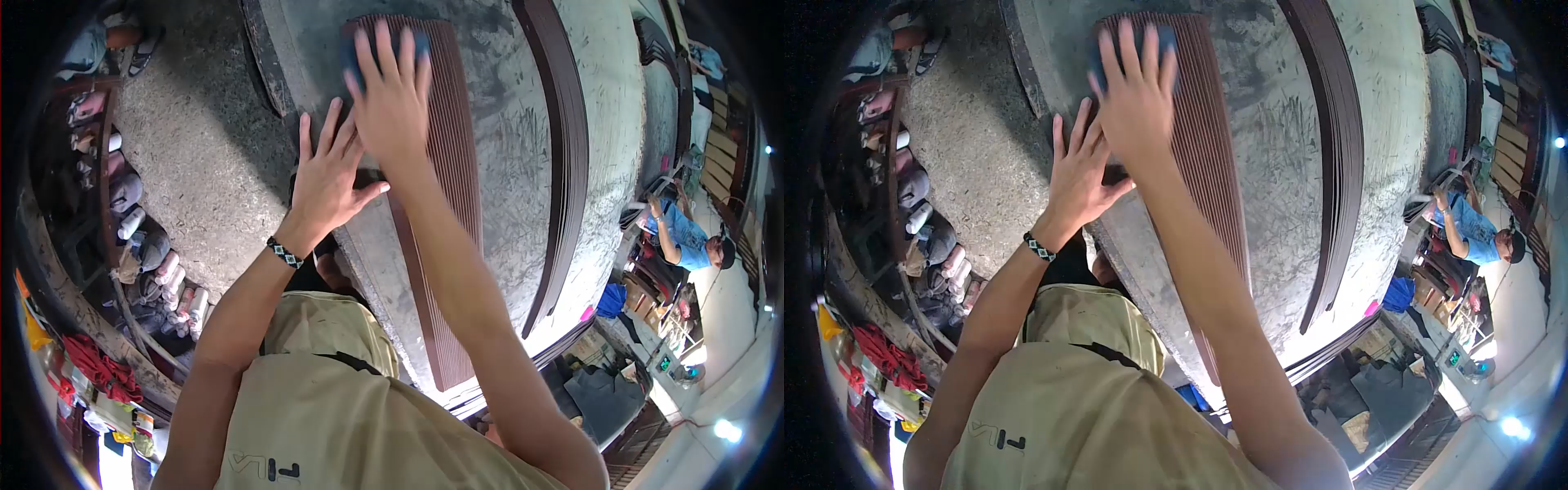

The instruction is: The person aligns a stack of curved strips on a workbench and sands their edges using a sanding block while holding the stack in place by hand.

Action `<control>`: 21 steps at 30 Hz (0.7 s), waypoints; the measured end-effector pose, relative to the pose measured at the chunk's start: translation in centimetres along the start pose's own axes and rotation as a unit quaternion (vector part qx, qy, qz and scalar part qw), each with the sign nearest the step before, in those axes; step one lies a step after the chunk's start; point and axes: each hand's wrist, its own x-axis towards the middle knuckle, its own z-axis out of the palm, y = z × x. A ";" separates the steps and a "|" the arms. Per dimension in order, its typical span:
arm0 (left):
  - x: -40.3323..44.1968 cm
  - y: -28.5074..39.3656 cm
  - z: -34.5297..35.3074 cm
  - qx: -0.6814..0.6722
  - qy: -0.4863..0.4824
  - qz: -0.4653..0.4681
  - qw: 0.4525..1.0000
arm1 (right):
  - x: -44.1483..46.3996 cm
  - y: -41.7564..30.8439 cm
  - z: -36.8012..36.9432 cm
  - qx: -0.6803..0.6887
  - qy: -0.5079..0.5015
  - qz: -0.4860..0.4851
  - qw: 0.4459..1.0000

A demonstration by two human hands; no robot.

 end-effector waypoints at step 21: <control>0.0 0.0 0.2 0.000 -0.003 -0.007 1.000 | -5.5 0.6 -3.5 0.000 -0.056 0.027 0.998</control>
